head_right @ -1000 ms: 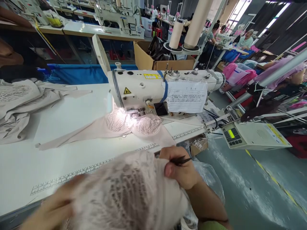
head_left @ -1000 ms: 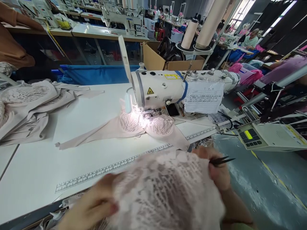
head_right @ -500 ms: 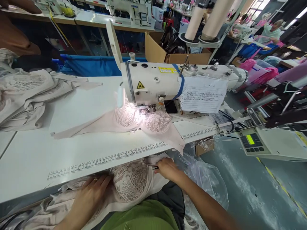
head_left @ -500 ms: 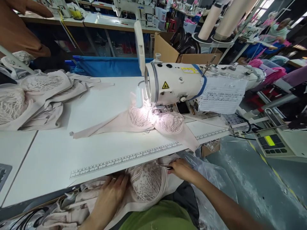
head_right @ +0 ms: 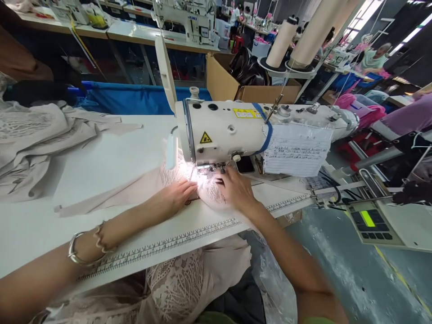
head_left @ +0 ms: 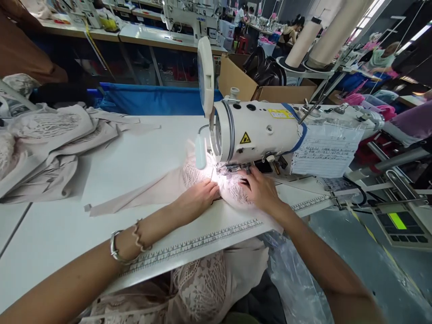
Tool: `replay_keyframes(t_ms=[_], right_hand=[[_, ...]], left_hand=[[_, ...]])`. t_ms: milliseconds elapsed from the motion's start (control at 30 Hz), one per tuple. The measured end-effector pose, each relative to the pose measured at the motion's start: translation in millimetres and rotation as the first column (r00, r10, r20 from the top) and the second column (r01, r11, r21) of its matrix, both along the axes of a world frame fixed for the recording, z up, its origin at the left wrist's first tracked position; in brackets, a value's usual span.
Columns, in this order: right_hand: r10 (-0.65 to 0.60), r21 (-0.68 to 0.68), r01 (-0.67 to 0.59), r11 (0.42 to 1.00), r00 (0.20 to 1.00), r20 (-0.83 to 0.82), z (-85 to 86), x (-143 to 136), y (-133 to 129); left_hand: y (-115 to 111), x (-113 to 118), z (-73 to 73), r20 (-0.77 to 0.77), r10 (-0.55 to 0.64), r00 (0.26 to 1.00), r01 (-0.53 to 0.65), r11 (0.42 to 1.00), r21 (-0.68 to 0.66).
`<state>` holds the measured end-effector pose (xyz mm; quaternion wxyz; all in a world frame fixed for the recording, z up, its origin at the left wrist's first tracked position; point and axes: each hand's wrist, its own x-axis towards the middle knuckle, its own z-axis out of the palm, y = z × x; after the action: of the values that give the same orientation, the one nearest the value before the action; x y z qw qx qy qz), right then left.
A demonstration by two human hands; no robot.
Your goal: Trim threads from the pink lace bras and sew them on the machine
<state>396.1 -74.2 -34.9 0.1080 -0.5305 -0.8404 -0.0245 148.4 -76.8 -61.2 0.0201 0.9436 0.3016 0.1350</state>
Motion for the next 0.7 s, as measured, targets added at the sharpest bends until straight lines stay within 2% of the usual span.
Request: replay_keyframes(t_ms=[100,200,300,433,533,633,700], right_hand=[[-0.01,-0.079,0.015,0.997,0.998,0.067,-9.1,-3,48],[0.034,-0.108,-0.026,0.994,0.997,0.074,-20.8,0,69],[0.071,-0.124,-0.059,0.99,0.994,0.089,-25.6,5,72],[0.168,-0.155,-0.143,0.977,0.973,0.159,-22.5,8,69],[0.251,-0.165,-0.225,0.96,0.954,0.162,-17.5,6,65],[0.366,-0.181,-0.341,0.922,0.922,0.125,-12.4,3,60],[0.395,-0.206,-0.366,0.908,0.91,0.125,-10.7,2,56]], left_hand=[[11,2,0.5,-0.109,-0.054,0.993,0.055,0.998,0.008],[6,4,-1.4,-0.139,-0.014,0.99,0.022,0.998,0.056],[-2,8,-9.4,-0.103,0.025,0.994,-0.017,0.996,0.083],[-6,11,-19.5,-0.109,0.11,0.988,-0.095,0.987,0.131],[-2,8,-19.0,-0.109,0.176,0.978,-0.154,0.971,0.181],[4,3,-16.6,-0.093,0.163,0.982,-0.144,0.973,0.182],[7,1,-17.8,-0.085,0.162,0.983,-0.147,0.976,0.158]])
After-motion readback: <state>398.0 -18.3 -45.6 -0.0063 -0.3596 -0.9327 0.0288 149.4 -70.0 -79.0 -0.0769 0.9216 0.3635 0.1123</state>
